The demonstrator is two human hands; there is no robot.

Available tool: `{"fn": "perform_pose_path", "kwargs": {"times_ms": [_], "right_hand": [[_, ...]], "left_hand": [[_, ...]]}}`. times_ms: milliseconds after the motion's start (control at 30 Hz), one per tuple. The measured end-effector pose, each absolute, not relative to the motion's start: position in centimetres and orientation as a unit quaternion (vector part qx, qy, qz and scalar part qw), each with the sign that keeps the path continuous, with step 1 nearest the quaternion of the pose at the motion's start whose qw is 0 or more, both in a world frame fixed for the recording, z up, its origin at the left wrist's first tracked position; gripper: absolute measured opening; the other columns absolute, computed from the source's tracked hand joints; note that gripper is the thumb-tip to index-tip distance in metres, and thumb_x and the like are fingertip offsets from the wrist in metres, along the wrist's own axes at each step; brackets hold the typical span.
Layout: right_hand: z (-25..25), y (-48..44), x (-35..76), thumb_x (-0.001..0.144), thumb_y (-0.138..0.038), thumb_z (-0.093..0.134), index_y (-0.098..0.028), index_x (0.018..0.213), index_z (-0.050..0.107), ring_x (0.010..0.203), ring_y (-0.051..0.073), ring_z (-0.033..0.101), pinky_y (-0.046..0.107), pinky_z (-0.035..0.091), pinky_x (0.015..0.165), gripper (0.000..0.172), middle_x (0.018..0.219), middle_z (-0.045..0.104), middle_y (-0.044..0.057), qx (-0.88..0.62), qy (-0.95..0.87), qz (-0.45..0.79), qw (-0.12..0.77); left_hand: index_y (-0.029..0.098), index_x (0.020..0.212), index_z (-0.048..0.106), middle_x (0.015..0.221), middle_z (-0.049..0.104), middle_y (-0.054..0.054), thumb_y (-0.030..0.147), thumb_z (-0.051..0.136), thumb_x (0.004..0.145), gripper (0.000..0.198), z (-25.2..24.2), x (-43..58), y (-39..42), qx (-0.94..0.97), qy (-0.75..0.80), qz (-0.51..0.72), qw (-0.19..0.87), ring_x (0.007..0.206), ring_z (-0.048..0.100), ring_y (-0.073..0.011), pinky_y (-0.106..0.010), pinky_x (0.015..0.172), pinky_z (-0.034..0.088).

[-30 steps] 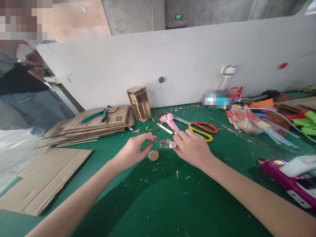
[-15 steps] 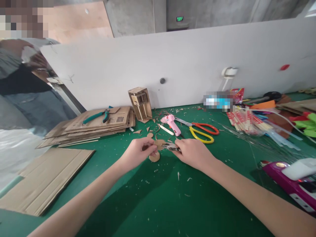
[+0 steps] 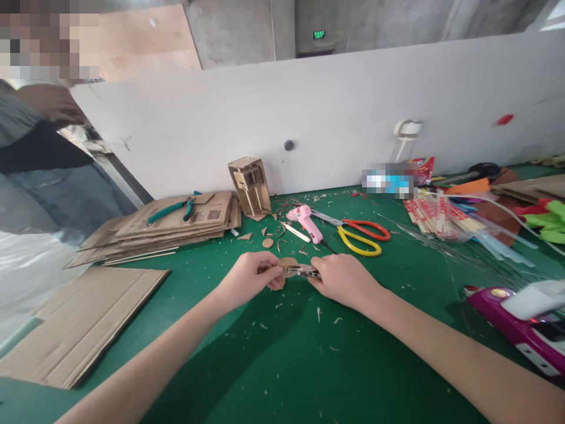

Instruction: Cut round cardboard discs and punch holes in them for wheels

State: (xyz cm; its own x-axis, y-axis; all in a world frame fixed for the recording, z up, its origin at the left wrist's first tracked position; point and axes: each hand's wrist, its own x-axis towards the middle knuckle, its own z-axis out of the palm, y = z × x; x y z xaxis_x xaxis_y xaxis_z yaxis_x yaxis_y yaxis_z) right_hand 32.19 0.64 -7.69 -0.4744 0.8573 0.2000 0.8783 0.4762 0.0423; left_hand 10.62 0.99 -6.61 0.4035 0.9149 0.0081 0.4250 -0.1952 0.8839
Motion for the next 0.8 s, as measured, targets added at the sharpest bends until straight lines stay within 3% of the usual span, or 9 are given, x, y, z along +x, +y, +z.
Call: {"fn": "perform_pose_path", "kwargs": {"times_ms": [567, 800], "right_hand": [[-7.70, 0.56, 32.27, 0.083, -0.029, 0.053, -0.015, 0.071, 0.065, 0.051, 0.017, 0.058, 0.028, 0.019, 0.047, 0.022, 0.061, 0.065, 0.006, -0.489, -0.864, -0.084, 0.080], [-7.83, 0.57, 32.23, 0.083, -0.031, 0.052, -0.016, 0.071, 0.063, 0.049, 0.014, 0.051, 0.028, 0.017, 0.047, 0.022, 0.058, 0.060, 0.004, -0.511, -0.852, -0.072, 0.089]], "left_hand": [[0.013, 0.078, 0.059, 0.072, 0.071, -0.006, 0.026, 0.058, 0.084, 0.014, -6.48, 11.22, 0.43, 0.693, 0.474, 0.290, 0.459, 0.063, 0.070, -0.0155, -0.030, 0.061, 0.059], [0.013, 0.079, 0.058, 0.074, 0.071, -0.008, 0.025, 0.056, 0.086, 0.014, -6.19, 11.33, 0.29, 0.682, 0.470, 0.302, 0.472, 0.064, 0.071, -0.0176, -0.033, 0.063, 0.060]]}}
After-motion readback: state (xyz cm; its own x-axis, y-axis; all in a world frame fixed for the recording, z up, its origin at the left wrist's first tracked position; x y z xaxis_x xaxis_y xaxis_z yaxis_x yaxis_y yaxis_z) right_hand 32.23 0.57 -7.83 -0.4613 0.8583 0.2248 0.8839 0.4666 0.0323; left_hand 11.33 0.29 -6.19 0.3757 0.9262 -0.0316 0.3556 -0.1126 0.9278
